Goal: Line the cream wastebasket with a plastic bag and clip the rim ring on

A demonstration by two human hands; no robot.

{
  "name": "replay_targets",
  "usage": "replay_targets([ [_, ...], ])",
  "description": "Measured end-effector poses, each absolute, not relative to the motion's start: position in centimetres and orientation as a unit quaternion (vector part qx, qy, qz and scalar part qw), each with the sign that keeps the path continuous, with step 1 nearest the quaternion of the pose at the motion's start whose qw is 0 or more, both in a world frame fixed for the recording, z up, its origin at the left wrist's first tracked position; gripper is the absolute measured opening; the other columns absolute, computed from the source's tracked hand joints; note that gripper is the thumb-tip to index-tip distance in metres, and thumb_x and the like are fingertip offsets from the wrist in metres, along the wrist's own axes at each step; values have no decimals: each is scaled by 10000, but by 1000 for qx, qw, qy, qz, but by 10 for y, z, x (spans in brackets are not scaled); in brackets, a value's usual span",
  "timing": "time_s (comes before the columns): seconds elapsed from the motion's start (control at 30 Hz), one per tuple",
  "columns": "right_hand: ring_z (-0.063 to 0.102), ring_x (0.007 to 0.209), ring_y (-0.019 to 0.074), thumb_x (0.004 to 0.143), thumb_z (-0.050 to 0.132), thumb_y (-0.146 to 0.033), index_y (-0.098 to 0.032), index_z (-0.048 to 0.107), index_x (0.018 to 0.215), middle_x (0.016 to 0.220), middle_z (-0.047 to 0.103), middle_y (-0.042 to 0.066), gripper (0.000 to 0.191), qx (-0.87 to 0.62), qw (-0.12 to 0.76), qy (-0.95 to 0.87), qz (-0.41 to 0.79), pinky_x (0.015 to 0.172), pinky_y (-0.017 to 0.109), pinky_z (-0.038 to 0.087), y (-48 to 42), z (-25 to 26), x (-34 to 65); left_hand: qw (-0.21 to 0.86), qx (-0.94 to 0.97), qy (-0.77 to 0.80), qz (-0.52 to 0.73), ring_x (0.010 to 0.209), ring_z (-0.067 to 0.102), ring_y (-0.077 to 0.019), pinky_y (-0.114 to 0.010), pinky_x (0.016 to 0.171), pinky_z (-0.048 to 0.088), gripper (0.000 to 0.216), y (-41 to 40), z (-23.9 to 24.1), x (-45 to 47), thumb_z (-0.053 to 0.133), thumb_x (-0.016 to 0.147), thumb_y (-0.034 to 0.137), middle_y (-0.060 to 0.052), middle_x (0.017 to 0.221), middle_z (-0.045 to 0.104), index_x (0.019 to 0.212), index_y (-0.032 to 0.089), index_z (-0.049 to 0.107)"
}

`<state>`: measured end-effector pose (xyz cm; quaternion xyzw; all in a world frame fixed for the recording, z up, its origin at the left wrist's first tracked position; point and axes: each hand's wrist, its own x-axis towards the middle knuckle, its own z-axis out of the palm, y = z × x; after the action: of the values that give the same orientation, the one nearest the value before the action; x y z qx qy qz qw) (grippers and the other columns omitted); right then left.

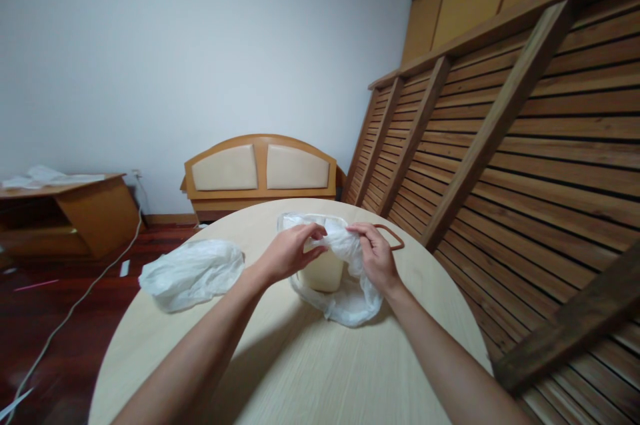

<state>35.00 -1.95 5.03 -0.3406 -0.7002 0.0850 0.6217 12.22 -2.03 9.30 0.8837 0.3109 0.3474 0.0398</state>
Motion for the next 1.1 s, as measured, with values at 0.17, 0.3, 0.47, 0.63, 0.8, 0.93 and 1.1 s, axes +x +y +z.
replay_targets([
  [0.17,517,1266,294,896,604,-433,-252,643,1237,1349,568,111,387,-316,527,-789,-2,1079,507,416,-25,50,356,25,891,314,327,879,689,-188,-304,791,524,148,-18,89,124,539,965,294,-42,980,740,1033,225,652],
  [0.3,532,1247,291,860,693,-375,-281,685,1142,1320,607,88,297,-300,492,-815,-59,1055,518,438,-25,51,355,11,893,318,317,860,696,-188,-306,793,536,198,-19,91,125,503,979,263,-55,954,752,1007,218,693],
  [0.47,645,1052,251,939,612,-335,-303,736,1026,1014,733,44,154,-285,505,-814,-28,971,484,508,-22,51,353,-43,896,252,363,1043,643,-206,-349,913,523,176,-19,91,126,524,970,233,-79,1107,704,1052,220,679],
  [0.63,659,971,237,962,584,-346,-298,756,1016,962,745,42,186,-284,518,-807,-15,909,456,529,-23,53,352,-74,906,232,345,962,614,-192,-323,841,513,122,-21,92,126,560,961,253,-58,1037,674,954,218,676],
  [0.8,681,872,220,972,562,-347,-299,759,1009,925,761,31,206,-314,548,-774,31,825,401,552,-29,57,348,-68,911,243,325,953,602,-198,-324,837,506,92,-22,92,127,565,960,251,-54,1020,676,959,210,648],
  [0.93,704,875,211,952,590,-338,-275,749,1024,950,764,32,185,-339,578,-739,71,822,364,562,-30,56,346,-74,914,252,310,974,601,-209,-337,849,510,67,-23,92,129,588,948,250,-55,1048,670,961,211,641],
  [1.1,713,895,196,940,589,-254,-256,734,1015,962,764,27,163,-331,601,-722,84,829,338,565,-25,50,348,-77,913,260,306,990,608,-216,-354,867,516,90,-23,87,133,600,941,247,-57,1064,674,1019,204,613],
])
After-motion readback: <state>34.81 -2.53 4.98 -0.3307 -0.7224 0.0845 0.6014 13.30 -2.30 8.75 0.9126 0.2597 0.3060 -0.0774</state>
